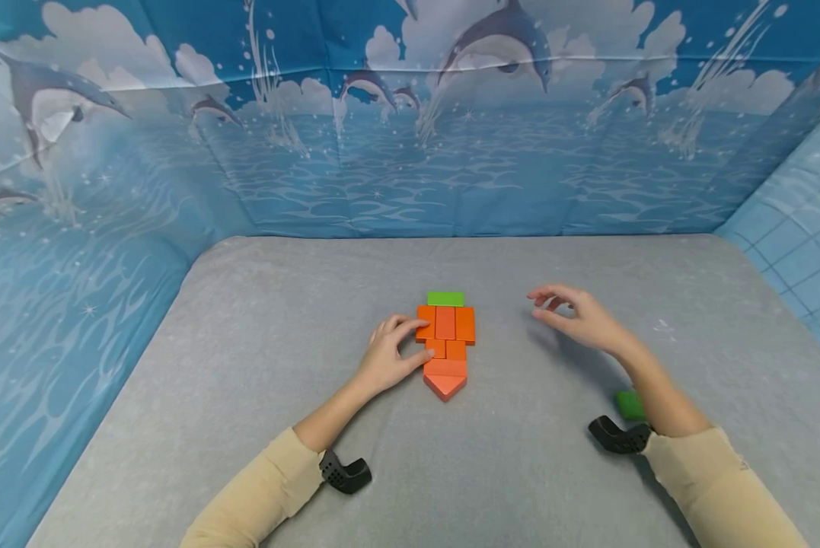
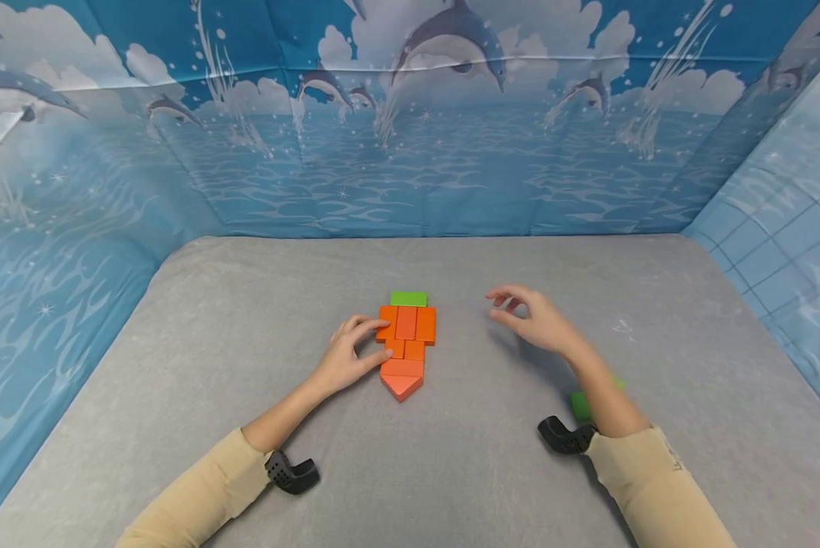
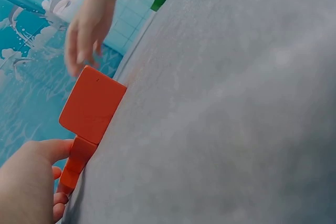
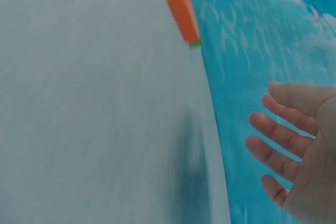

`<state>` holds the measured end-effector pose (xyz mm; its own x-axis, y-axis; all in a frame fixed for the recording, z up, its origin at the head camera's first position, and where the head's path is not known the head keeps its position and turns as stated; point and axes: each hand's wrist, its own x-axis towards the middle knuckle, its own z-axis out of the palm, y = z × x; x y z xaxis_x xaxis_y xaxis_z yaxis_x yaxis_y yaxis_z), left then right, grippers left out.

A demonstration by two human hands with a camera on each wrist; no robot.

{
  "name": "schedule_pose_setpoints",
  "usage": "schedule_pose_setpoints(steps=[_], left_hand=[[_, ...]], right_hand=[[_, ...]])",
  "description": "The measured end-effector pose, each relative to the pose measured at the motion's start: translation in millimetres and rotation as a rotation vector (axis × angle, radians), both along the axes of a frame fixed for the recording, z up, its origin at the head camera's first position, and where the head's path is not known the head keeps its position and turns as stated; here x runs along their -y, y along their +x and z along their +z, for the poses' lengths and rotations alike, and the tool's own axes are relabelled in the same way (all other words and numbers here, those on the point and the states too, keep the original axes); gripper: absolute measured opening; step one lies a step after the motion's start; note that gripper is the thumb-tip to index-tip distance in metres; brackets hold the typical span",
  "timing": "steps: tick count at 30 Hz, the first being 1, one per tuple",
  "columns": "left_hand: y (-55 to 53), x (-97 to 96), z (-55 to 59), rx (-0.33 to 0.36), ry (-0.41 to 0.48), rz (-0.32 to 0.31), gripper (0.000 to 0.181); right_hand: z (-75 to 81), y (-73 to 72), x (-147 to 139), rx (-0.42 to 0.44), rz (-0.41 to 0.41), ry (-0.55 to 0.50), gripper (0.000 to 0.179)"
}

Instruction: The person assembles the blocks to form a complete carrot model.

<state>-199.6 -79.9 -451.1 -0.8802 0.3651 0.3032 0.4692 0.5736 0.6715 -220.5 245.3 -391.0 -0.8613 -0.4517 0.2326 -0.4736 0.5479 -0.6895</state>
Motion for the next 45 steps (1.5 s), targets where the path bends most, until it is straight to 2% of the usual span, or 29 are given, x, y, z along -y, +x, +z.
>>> schedule_pose_setpoints(steps=[6,12,20,29,39,45], left_hand=[[-0.8,0.7,-0.5,0.001,0.008,-0.007,0.048],[-1.5,1.2,-0.4,-0.003,0.011,-0.003,0.048],[-2.7,-0.4,-0.6,-0.005,0.000,-0.010,0.048],[-1.9,0.0,-2.0,-0.011,0.011,-0.011,0.048],[-2.0,-0.3,-2.9,-0.015,0.008,-0.009,0.048],[-2.2,-0.1,-3.3,-0.006,0.008,-0.005,0.048]], right_hand=[[-2.7,37.2,-41.0,-0.014,-0.135,0.039,0.026],[-7.5,69.7,-72.4,-0.055,-0.231,0.086,0.029],[-20.1,100.6,-100.7,-0.049,-0.344,0.138,0.034],[-28.8,109.9,-109.7,0.055,-0.396,0.228,0.042],[-37.8,111.8,-108.8,0.030,-0.459,0.251,0.042],[-38.1,110.2,-108.6,0.033,-0.453,0.268,0.040]])
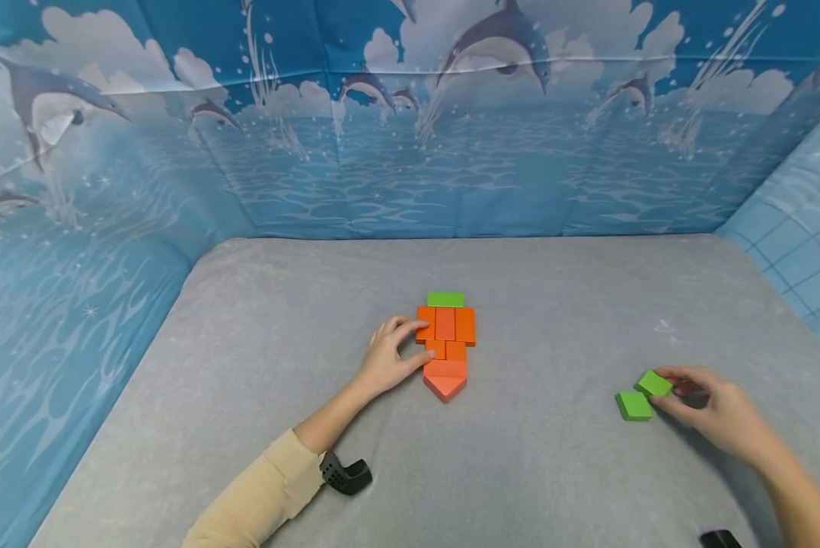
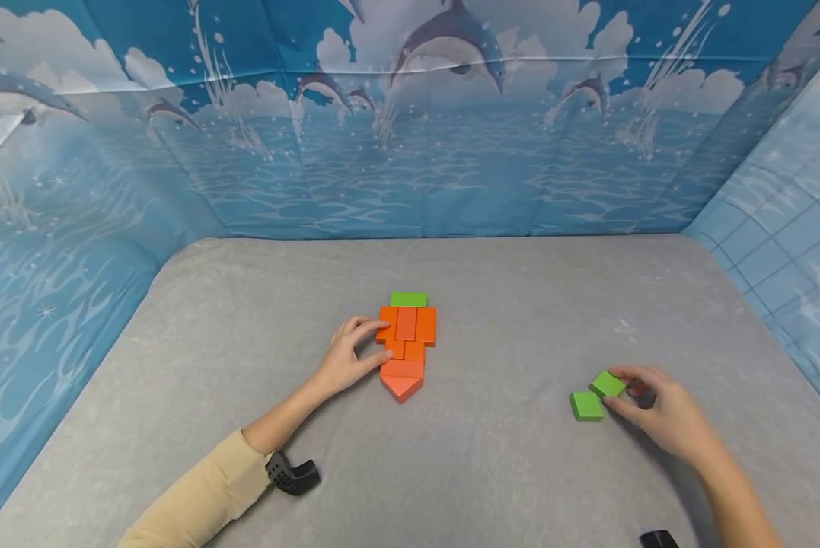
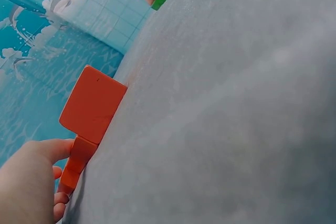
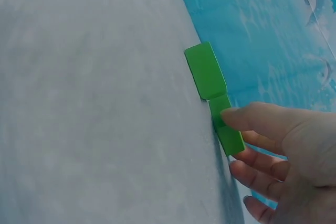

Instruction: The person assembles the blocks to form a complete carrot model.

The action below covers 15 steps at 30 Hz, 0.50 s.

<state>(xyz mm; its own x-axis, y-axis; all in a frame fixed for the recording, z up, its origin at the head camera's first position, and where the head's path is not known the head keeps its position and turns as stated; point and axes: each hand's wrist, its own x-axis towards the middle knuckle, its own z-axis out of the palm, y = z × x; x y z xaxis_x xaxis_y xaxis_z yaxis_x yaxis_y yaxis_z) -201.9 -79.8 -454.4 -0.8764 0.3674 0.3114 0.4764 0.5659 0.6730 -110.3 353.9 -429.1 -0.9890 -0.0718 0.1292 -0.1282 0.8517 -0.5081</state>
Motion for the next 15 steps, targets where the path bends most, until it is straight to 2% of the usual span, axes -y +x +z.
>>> schedule_pose_setpoints(steps=[4,8,9,11,15], left_hand=[[-0.4,0.1,-0.1,-0.001,0.000,-0.004,0.048],[-0.7,0.2,0.1,-0.005,0.006,-0.007,0.048],[-0.7,0.3,0.0,-0.006,0.009,-0.008,0.048],[-0.7,0.5,0.0,-0.008,0.013,-0.008,0.048],[-0.9,0.8,-0.8,-0.009,0.013,-0.007,0.047]], right_hand=[[3.9,-3.0,1.3,-0.002,0.011,-0.014,0.039],[14.7,-12.8,8.2,-0.059,0.050,-0.054,0.038],[17.9,-17.1,11.0,-0.072,0.061,-0.058,0.038],[14.0,-31.3,12.9,-0.113,0.072,-0.058,0.037],[25.2,-54.1,38.7,-0.116,0.099,-0.084,0.037]])
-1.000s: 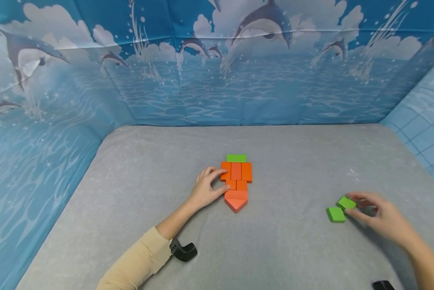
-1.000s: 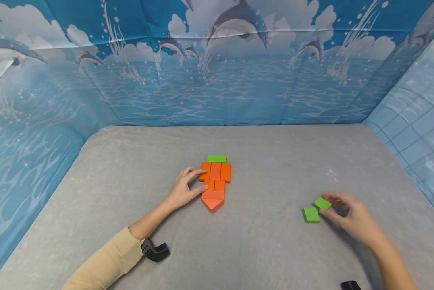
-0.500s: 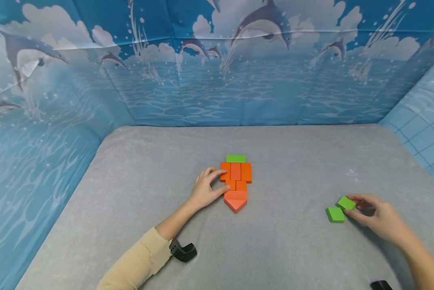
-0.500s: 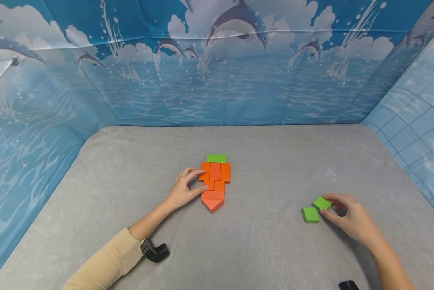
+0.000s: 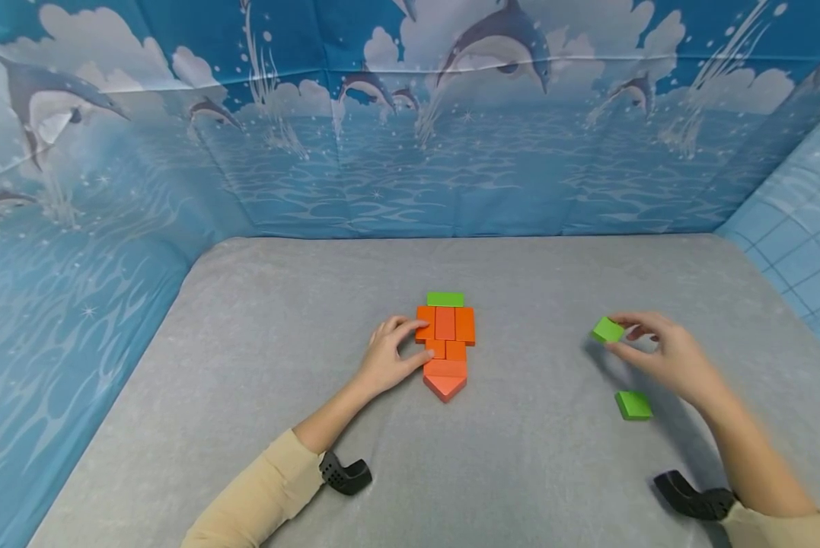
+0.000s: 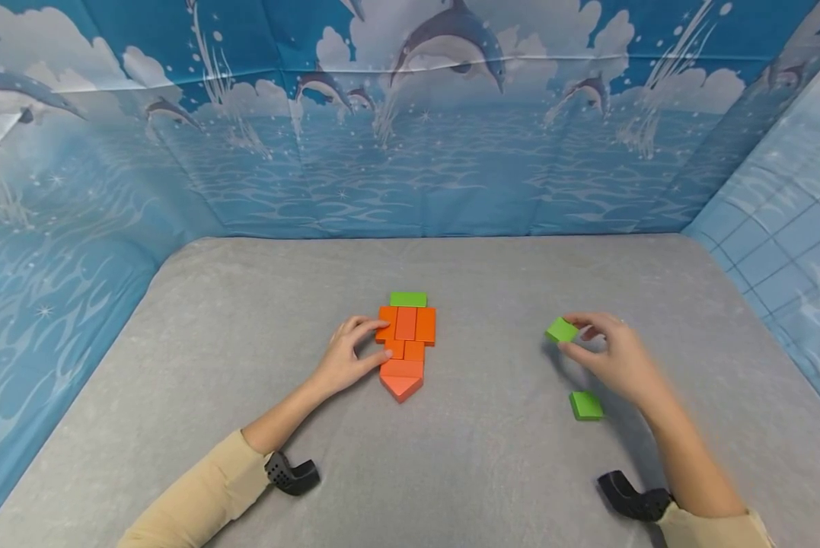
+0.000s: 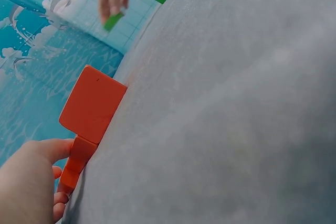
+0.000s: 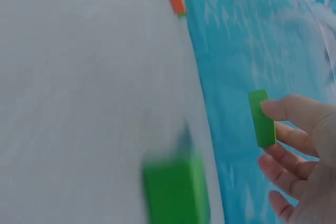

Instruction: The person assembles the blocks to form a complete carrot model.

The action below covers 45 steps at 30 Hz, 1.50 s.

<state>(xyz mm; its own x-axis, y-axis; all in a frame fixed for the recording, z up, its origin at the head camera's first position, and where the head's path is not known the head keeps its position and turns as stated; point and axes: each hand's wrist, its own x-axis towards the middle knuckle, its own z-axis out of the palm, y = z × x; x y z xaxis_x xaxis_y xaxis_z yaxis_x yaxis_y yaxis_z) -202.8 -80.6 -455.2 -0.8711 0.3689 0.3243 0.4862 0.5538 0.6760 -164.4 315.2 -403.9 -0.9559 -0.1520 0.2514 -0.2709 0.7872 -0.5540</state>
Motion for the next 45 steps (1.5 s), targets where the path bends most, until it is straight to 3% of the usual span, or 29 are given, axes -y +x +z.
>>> schedule_pose_setpoints(steps=[3,7,15,22,32,45], left_hand=[[0.2,0.4,0.2,0.002,-0.009,0.007,0.048],[0.7,0.2,1.8,0.012,-0.019,0.010,0.048],[0.1,0.6,1.6,0.021,-0.024,0.001,0.049],[1.3,0.1,3.0,0.025,-0.019,0.010,0.049],[0.3,-0.1,3.2,0.022,-0.017,0.007,0.048],[0.6,0.2,4.1,0.025,-0.018,0.008,0.048]], right_hand=[[17.8,-12.7,32.5,0.008,0.046,-0.042,0.037],[21.5,-35.4,62.5,0.033,0.084,-0.079,0.038],[5.9,-78.2,102.6,0.062,0.140,-0.163,0.038],[-7.8,-103.7,128.0,0.111,0.145,-0.198,0.037],[-20.6,-120.7,148.2,0.147,0.134,-0.174,0.038],[-22.2,-121.8,154.7,0.161,0.141,-0.159,0.039]])
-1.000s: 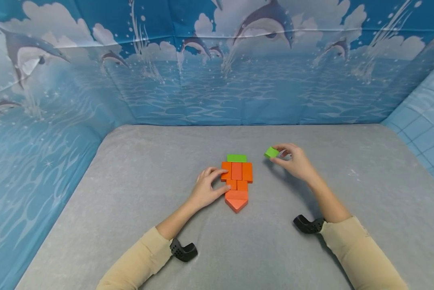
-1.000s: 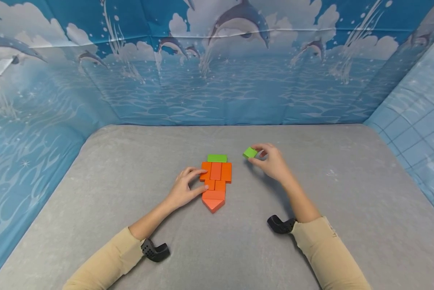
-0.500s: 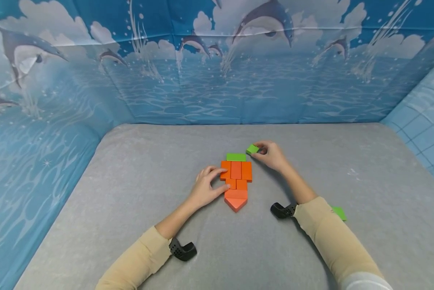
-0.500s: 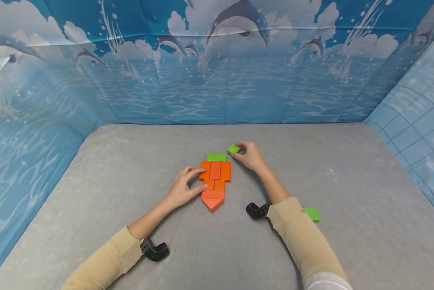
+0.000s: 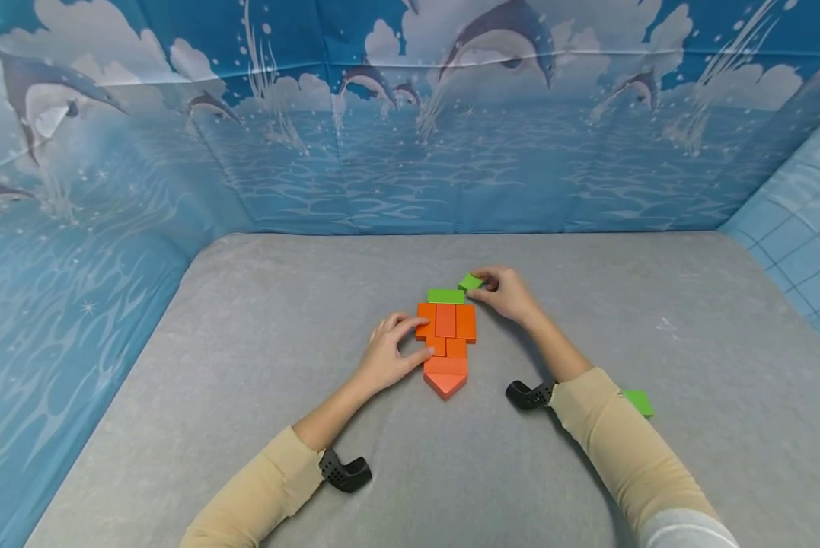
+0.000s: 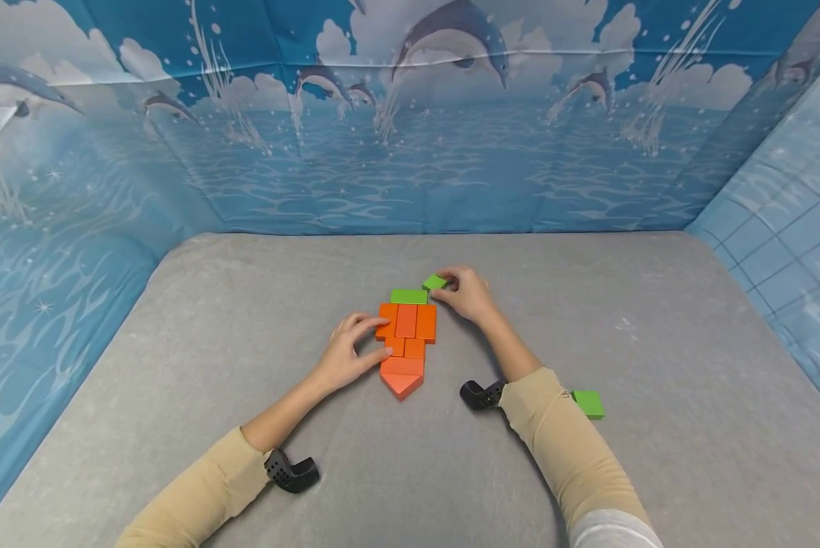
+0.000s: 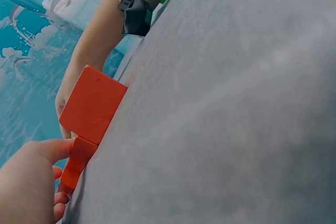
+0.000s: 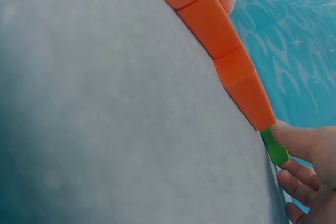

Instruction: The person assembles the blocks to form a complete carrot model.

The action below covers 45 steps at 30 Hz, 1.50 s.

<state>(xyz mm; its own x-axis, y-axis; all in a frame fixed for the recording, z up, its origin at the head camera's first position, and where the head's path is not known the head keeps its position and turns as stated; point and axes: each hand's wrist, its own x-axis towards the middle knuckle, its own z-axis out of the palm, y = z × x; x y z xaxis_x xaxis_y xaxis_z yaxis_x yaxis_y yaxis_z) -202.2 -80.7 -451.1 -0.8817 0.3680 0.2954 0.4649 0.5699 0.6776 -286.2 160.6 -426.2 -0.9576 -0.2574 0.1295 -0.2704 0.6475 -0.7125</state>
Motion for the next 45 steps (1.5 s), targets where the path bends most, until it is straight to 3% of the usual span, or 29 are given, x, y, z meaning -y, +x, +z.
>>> schedule_pose_setpoints(steps=[18,24,29,35,45], left_hand=[[0.0,-1.1,1.1,0.008,-0.011,0.001,0.048],[0.0,-1.4,0.4,0.001,-0.013,0.000,0.048],[0.2,-1.4,0.6,0.000,-0.010,-0.005,0.049],[0.2,-1.0,0.8,0.003,0.001,-0.002,0.049],[0.0,-0.2,0.6,0.003,-0.003,0.004,0.048]], right_hand=[[2.6,2.2,-1.4,0.033,0.025,-0.004,0.041],[18.4,9.3,-15.7,0.054,0.054,-0.088,0.045],[36.9,29.4,-39.5,0.029,0.064,-0.089,0.048],[46.3,64.5,-75.7,0.013,0.089,-0.048,0.044],[39.4,121.4,-134.7,-0.005,0.095,0.089,0.039]])
